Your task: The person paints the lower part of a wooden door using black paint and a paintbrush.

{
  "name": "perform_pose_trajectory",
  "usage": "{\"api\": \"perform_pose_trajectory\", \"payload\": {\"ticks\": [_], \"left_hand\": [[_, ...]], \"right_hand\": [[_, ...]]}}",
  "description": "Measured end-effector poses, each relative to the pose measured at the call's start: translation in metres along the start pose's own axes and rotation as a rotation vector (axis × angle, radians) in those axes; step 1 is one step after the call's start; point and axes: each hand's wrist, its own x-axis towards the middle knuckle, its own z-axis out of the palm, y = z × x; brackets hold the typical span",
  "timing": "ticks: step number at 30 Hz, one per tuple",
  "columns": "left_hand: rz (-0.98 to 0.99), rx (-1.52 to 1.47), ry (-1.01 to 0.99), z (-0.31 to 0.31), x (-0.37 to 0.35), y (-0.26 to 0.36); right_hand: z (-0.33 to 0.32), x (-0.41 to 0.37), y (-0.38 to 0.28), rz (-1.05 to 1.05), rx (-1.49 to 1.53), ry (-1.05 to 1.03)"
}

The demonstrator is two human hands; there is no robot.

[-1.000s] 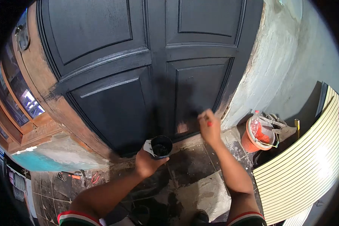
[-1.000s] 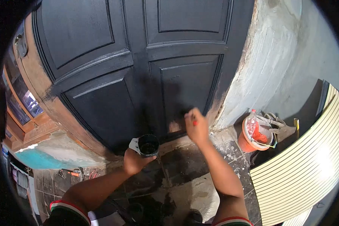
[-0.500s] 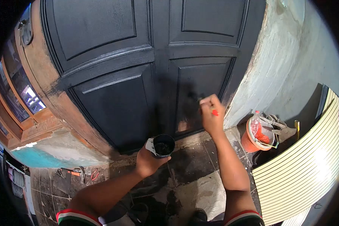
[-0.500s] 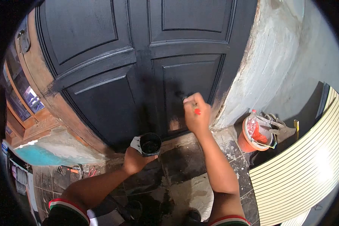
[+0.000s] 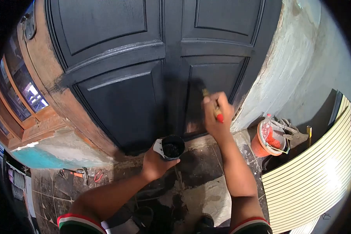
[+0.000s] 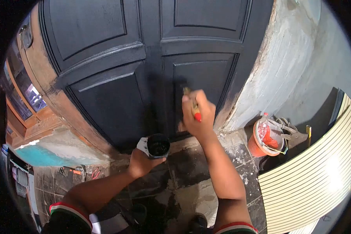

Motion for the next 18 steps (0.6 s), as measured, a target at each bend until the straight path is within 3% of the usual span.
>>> {"api": "perform_pose_trajectory", "payload": {"ticks": [1,4,8,13,18], "left_hand": [[-0.028,-0.030,-0.028,0.000,0.001,-0.002],[-0.021,-0.001,0.011,0.006,0.000,-0.003],[0.062,-0.003,0.014,0.001,0.000,-0.004],[0.010,0.027,-0.008,-0.003,0.000,0.000],[0.056,0.039,0.003,-0.002,-0.004,-0.002]], "right_hand": [[0.005,0.007,0.000,-0.046,0.114,0.050],[0.017,0.003,0.019,-0.042,-0.023,0.005],[0.017,-0.025,0.046,0.005,0.024,-0.123],[0.008,0.006,0.005,-0.036,0.084,0.065],[0.014,-0.016,0.054,-0.039,0.043,-0.110]]}}
